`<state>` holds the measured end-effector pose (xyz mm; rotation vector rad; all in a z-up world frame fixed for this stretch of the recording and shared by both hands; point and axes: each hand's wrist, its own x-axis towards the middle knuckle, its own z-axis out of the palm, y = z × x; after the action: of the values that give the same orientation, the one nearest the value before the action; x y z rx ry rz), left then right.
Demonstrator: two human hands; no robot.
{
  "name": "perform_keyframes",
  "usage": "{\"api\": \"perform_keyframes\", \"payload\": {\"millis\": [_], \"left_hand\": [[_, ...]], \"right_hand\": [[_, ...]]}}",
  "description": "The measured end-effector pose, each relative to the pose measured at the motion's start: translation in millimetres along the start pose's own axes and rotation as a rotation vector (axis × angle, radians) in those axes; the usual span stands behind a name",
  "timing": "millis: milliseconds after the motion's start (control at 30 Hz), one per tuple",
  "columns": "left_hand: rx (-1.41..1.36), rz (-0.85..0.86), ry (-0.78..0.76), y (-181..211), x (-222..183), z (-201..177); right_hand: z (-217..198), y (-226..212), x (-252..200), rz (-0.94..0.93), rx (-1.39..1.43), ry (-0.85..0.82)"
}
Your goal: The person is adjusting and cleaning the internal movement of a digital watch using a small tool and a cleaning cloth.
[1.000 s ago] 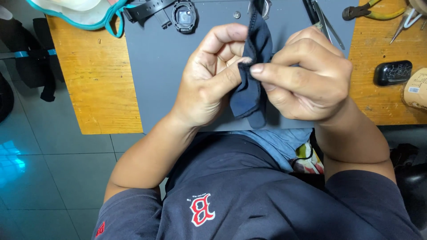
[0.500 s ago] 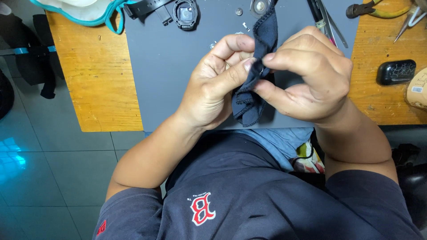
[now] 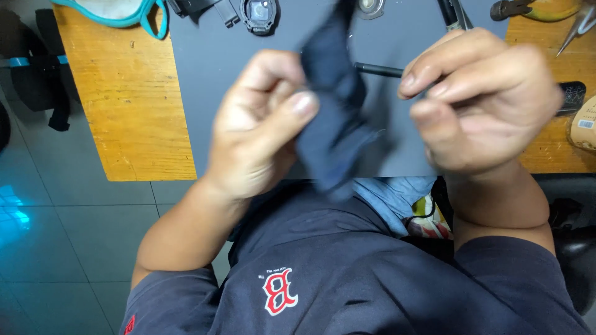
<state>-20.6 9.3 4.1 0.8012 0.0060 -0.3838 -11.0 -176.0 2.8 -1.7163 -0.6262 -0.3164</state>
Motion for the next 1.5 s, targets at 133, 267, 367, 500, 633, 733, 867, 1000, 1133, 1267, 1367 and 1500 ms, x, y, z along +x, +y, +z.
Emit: {"api": "perform_keyframes", "payload": {"millis": [133,267,367,500,633,733,867,1000,1133,1267,1367,1500], "left_hand": [[0.036,0.07,0.143,28,-21,-29],[0.342,0.217,0.122,41,-16,-75],[0.997,0.152,0.371,33,-12,-106],[1.409,0.455,0.283,38,-10,-78],[1.596,0.761,0.195,37,-4,-42],[1.284,0.535,-0.024,29,8,-20],[0.786,0.046,-0.085,12,33,-12],[0.664,-0.102,-0.204,10,52,-11],[0.621,-0.142,-0.354,7,58,-17],[0.551,-0.188,-0.326,-1,58,-26],[0.547,-0.137,-0.407,2,60,-27],[0.518,-0.167,-0.443,3,60,-30]], "right_hand": [[1,-2,3,0.155,-0.039,0.042],[4,5,5,0.233,-0.055,-0.065],[3,12,0,0.279,-0.057,-0.061],[0,13,8,0.215,-0.198,-0.16],[3,13,13,0.249,-0.188,-0.168],[5,8,17,0.267,-0.165,-0.187],[7,10,5,0.471,0.078,-0.055],[2,7,8,0.592,0.147,-0.028],[1,10,13,0.678,0.279,-0.047],[5,15,15,0.841,0.398,-0.039],[5,23,11,0.875,0.495,-0.054],[9,27,12,0.87,0.586,-0.089]]}}
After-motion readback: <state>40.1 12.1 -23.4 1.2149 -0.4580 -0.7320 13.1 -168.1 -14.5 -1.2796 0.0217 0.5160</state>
